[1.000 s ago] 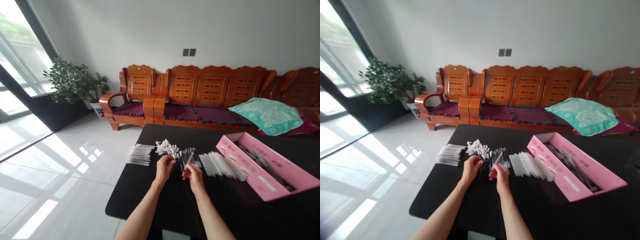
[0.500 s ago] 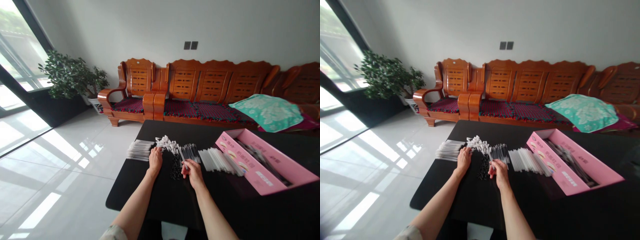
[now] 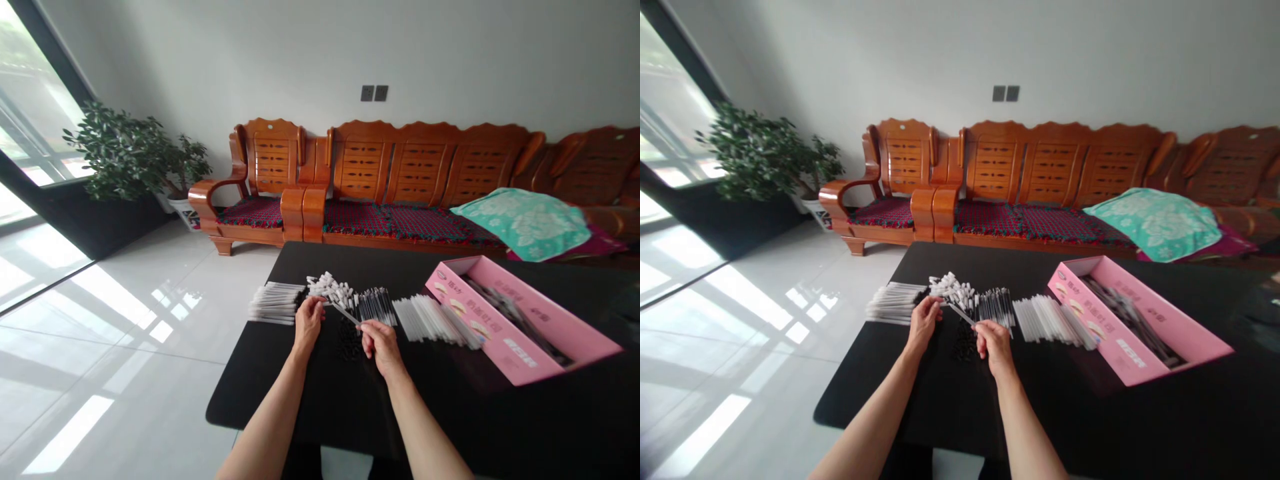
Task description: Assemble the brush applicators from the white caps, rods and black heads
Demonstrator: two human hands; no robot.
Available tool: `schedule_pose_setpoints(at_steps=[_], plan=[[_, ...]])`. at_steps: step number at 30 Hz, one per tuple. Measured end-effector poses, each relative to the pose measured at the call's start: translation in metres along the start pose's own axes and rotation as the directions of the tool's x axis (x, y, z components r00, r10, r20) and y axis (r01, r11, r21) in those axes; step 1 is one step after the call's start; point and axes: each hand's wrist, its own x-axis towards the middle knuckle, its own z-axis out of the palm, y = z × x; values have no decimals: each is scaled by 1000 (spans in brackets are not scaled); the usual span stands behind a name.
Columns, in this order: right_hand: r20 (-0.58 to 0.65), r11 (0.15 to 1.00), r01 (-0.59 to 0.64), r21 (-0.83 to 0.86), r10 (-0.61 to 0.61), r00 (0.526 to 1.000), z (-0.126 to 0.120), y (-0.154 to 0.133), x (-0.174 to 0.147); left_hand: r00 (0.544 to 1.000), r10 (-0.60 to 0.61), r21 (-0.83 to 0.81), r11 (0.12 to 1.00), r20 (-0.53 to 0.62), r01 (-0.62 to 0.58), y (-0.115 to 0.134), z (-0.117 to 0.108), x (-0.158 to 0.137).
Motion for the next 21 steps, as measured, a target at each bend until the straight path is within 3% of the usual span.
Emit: schedule_pose_setpoints(at_steps=[7,21], plan=[[9,999,-10,-35,11,1000,-2,1,0,1000,4,-125,992,30,0,-1,4,1],[16,998,-18,-59,19,1000,0,0,1,997,55,-13,998,57,-54,5,3,4]])
